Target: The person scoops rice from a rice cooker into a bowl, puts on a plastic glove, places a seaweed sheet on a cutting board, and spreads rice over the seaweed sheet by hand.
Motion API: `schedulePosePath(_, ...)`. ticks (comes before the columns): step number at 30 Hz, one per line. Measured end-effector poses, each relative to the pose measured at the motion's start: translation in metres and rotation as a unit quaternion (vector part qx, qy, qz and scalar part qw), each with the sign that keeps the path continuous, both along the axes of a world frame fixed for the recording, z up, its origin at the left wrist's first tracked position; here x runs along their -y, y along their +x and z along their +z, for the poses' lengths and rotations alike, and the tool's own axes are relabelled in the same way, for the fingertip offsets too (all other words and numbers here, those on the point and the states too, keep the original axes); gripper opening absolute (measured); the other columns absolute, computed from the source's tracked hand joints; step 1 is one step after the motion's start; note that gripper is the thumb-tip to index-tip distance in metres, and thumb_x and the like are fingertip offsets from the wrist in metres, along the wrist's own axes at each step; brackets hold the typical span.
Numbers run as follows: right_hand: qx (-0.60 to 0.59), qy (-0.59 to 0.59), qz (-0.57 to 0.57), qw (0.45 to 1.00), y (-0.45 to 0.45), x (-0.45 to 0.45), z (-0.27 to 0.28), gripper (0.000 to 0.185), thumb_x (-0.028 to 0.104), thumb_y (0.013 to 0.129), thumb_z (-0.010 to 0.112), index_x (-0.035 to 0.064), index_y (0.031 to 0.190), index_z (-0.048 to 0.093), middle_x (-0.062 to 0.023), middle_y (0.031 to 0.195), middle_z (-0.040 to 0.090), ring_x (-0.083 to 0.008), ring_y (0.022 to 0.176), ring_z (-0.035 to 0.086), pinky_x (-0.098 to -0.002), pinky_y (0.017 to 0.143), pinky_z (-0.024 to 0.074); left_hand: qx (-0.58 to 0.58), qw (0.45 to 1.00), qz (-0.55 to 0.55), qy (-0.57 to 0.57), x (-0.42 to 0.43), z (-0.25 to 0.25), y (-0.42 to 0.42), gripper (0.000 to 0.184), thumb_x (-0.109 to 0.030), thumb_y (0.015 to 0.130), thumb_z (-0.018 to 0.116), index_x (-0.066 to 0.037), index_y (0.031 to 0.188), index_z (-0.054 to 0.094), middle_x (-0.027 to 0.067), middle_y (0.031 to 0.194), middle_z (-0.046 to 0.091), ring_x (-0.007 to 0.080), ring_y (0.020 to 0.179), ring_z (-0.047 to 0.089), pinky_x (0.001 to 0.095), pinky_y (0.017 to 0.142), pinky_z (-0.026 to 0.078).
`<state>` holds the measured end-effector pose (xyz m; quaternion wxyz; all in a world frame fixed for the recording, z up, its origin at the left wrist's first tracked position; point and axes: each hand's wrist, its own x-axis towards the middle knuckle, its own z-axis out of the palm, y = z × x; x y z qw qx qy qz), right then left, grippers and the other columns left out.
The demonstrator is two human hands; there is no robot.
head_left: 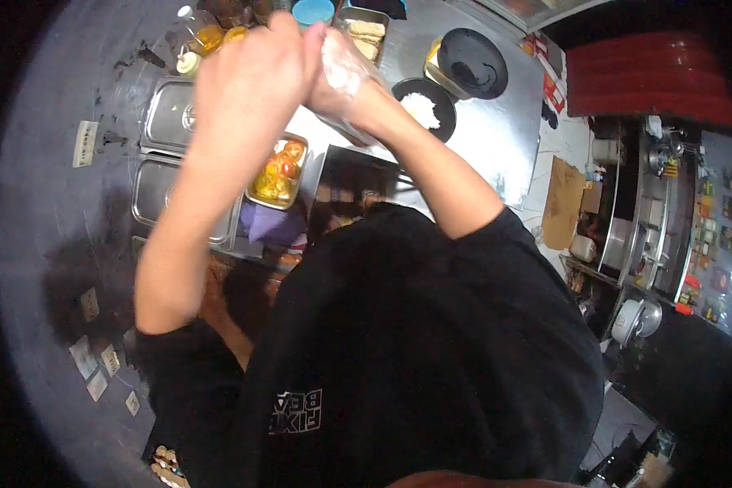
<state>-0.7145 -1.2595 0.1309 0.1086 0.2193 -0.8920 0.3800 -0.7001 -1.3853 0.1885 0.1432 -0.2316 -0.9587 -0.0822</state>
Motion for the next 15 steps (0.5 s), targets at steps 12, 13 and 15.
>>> schedulePosePath(12, 0.317, 0.225, 0.013, 0.921, 0.101, -0.158, -0.106, 0.027, 0.021, 0.083, 0.052, -0.0034, 0.089, 0.063, -0.0286, 0.088, 0.064, -0.0434, 0.086, 0.062, -0.0465, 0.074, 0.051, 0.271, 0.952, 0.009, 0.144, -0.148, -0.139, 0.079, 0.037, -0.028, 0.092, 0.048, 0.002, 0.08, 0.067, 0.0208, 0.06, 0.06, 0.0373, 0.061, 0.065, 0.0448, 0.059, 0.053)
schedulePosePath(13, 0.355, 0.237, 0.017, 0.904, 0.101, -0.168, -0.105, 0.027, 0.021, 0.083, 0.052, -0.0033, 0.09, 0.063, -0.0285, 0.089, 0.064, -0.0432, 0.088, 0.062, -0.0464, 0.075, 0.0508, 0.238, 0.956, -0.011, 0.171, -0.159, -0.145, 0.088, 0.031, -0.024, 0.092, 0.049, 0.003, 0.084, 0.064, 0.0195, 0.059, 0.059, 0.0377, 0.061, 0.064, 0.0441, 0.059, 0.052)
schedulePosePath(15, 0.377, 0.242, 0.054, 0.892, 0.102, -0.192, -0.111, 0.032, 0.024, 0.086, 0.05, -0.0027, 0.094, 0.064, -0.0279, 0.092, 0.064, -0.0423, 0.094, 0.06, -0.0458, 0.08, 0.0497, 0.097, 0.972, -0.078, 0.197, -0.175, -0.159, 0.103, 0.013, -0.012, 0.091, 0.054, 0.001, 0.091, 0.052, 0.0166, 0.059, 0.055, 0.0368, 0.058, 0.062, 0.0413, 0.054, 0.051)
